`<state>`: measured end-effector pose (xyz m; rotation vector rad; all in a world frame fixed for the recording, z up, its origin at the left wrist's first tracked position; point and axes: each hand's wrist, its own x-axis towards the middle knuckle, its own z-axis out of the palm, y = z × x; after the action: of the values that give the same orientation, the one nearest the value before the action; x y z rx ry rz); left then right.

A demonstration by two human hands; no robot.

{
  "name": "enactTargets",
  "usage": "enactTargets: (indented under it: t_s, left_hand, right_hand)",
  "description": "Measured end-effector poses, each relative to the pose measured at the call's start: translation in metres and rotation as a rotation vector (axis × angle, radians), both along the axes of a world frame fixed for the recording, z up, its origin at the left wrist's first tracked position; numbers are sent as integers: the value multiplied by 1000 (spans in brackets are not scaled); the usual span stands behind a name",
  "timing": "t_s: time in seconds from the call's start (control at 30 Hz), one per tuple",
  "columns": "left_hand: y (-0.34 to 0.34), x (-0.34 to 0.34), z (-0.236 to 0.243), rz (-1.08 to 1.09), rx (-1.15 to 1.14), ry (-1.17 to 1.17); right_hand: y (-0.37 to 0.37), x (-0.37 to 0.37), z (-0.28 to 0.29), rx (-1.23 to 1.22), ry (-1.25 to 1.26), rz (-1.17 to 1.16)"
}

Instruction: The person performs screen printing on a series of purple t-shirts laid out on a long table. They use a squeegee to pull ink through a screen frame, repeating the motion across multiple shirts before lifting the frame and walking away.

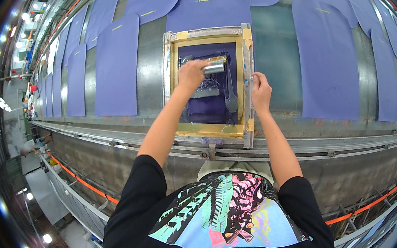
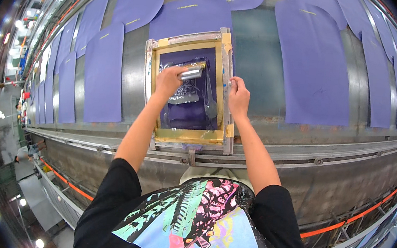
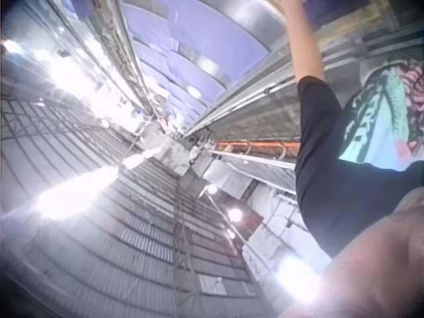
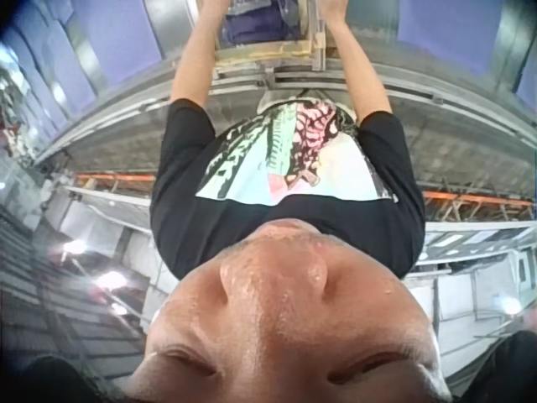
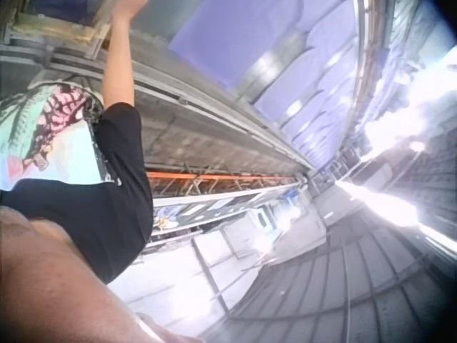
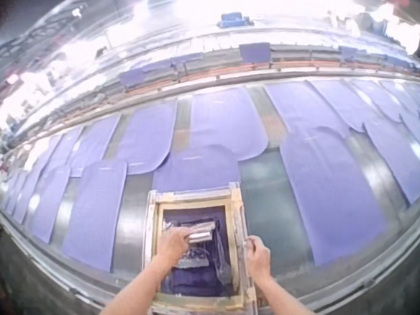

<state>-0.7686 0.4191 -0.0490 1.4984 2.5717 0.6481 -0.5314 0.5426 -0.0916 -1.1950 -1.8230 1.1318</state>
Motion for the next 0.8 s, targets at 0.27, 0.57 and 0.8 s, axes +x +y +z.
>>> enactTargets:
  t_s: [0.27, 0.57, 0.8]
  left_hand:
    - [-41, 110, -34, -163, 118, 26]
    - [-46, 162, -1, -199, 184, -68]
    - [-45, 139, 39, -131, 114, -93]
  right_hand:
    - [78, 21, -1, 44, -67, -7]
    - [73, 58, 49, 78, -122, -126]
    - [73, 30, 83, 47, -101, -55]
